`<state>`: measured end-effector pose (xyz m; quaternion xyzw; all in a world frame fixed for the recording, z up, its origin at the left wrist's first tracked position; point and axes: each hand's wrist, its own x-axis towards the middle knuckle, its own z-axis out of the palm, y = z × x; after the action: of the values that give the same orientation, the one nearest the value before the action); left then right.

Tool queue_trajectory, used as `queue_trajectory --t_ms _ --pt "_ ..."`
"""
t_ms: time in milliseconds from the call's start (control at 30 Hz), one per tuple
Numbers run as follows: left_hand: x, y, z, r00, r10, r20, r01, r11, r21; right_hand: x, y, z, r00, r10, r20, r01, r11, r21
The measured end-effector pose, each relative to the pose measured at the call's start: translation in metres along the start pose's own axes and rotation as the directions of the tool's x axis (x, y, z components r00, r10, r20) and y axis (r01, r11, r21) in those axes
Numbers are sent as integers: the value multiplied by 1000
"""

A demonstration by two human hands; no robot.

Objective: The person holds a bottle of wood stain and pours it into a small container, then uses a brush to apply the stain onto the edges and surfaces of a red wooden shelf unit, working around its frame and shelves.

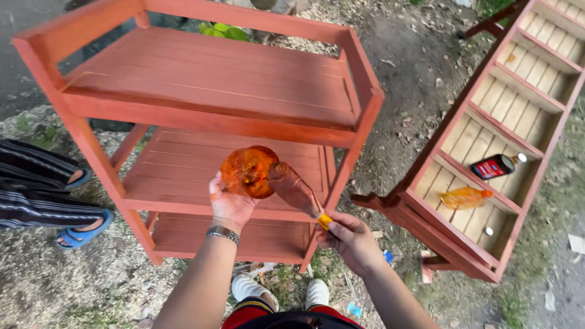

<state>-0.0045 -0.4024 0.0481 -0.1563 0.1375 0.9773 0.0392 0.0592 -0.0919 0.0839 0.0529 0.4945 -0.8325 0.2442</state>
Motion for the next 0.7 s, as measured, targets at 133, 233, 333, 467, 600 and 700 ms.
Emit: queue_trajectory --t_ms 133,233,333,467,600,700 --pt "8 -71 -10 998 -32 53 30 999 29 -28 -16 -47 984 104 146 -96 993 -64" --pt "13 -121 -15 997 -80 -5 80 997 -21 -39 -20 -71 990 63 123 -62 998 -13" --pt "8 -159 -14 998 -15 -55 15 1000 9 -40 -19 -89 996 -38 -79 27 991 -129" --pt "-1 -180 -17 981 35 -190 -36 999 -2 -32 -21 -108 932 -134 -335 -39 885 -464" --pt "-15 -177 -29 971 26 -238 -30 999 -16 -21 -20 -112 881 -419 -222 106 631 -769" --pt "-27 -168 -40 969 27 -245 -32 999 -15 -8 -12 -102 815 -570 -105 148 381 -913"
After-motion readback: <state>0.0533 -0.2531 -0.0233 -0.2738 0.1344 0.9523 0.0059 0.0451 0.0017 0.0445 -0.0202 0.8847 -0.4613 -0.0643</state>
